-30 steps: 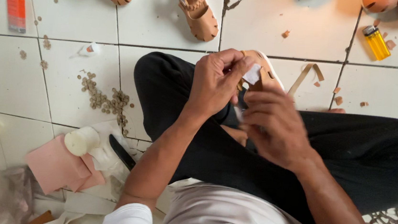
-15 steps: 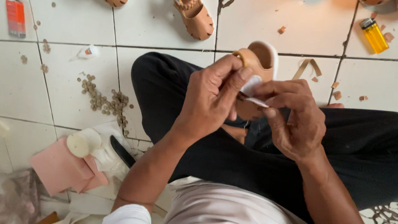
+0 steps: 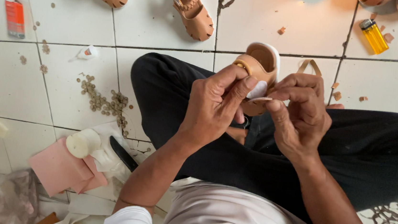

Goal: The person sits on the floor and assembles small beige sandals. They apply glue to the sole and upper, then use a lit candle to heat the sole before pressing the parts together. The person repeats this process for multiple sandals, placing finished pairs aside.

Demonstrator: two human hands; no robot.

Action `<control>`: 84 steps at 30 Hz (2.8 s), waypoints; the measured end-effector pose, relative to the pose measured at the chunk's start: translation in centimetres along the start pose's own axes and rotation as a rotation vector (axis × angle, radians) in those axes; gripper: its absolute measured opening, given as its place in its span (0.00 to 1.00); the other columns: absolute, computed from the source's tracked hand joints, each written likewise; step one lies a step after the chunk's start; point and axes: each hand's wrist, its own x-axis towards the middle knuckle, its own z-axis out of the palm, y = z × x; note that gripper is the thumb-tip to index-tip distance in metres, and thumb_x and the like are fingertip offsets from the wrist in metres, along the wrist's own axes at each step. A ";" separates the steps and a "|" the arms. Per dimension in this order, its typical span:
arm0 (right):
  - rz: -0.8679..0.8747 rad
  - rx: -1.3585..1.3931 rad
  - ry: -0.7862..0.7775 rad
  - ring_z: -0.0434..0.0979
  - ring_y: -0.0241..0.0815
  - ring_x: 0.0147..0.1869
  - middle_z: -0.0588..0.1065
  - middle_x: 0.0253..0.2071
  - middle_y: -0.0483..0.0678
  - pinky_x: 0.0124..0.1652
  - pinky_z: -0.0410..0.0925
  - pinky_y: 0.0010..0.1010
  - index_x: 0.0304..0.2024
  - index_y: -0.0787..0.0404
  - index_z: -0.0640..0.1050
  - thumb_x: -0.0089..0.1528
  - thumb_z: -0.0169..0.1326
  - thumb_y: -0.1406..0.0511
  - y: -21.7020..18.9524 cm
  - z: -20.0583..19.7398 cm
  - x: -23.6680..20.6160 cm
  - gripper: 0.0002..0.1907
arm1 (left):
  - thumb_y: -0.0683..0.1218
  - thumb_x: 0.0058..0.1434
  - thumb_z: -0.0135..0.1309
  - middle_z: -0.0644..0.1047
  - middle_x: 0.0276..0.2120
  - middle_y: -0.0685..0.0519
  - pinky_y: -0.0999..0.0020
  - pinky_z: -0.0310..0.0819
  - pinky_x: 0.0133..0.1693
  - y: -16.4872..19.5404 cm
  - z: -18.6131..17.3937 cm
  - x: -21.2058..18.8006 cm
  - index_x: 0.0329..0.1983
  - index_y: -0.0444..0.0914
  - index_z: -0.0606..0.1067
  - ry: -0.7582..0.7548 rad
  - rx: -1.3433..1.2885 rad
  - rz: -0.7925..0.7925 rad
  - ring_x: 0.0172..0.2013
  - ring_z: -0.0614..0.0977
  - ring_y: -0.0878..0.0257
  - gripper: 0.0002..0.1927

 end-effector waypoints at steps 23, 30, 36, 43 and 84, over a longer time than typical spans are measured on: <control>0.070 -0.248 0.016 0.75 0.43 0.53 0.72 0.51 0.53 0.55 0.71 0.27 0.48 0.69 0.78 0.64 0.58 0.72 -2.0 -0.1 1.2 0.10 | 0.46 0.71 0.59 0.83 0.33 0.54 0.80 0.70 0.26 -1.2 -0.6 0.3 0.48 0.33 0.78 -0.055 -0.161 0.009 0.26 0.77 0.77 0.10; 0.111 -0.100 0.048 0.78 0.41 0.55 0.70 0.58 0.52 0.53 0.77 0.29 0.42 0.64 0.77 0.64 0.64 0.69 0.1 1.1 0.1 0.08 | 0.47 0.69 0.60 0.83 0.32 0.52 0.82 0.64 0.20 -2.1 -0.5 0.5 0.43 0.34 0.78 0.017 -0.242 -0.028 0.23 0.76 0.78 0.10; 0.010 -0.082 -0.008 0.69 0.44 0.70 0.67 0.67 0.53 0.67 0.68 0.36 0.46 0.63 0.79 0.67 0.62 0.71 0.8 0.1 0.3 0.07 | 0.48 0.69 0.58 0.82 0.30 0.53 0.82 0.64 0.21 -2.6 -1.0 0.6 0.44 0.34 0.78 -0.016 -0.172 -0.043 0.20 0.72 0.78 0.11; 0.223 0.224 -0.054 0.67 0.45 0.74 0.65 0.68 0.54 0.70 0.68 0.40 0.66 0.64 0.64 0.67 0.59 0.66 1.0 0.3 1.1 0.28 | 0.48 0.74 0.55 0.80 0.30 0.54 0.81 0.66 0.23 -2.6 -0.9 0.8 0.45 0.34 0.76 -0.051 -0.309 -0.047 0.21 0.72 0.76 0.11; 0.085 -0.578 0.076 0.64 0.27 0.37 0.66 0.43 0.43 0.31 0.64 0.21 0.73 0.58 0.66 0.81 0.34 0.50 3.6 -11.1 16.0 0.27 | 0.68 0.73 0.28 0.52 0.78 0.45 0.57 0.49 0.73 -15.4 -0.4 14.2 0.77 0.38 0.58 -0.019 -0.070 0.080 0.78 0.52 0.53 0.40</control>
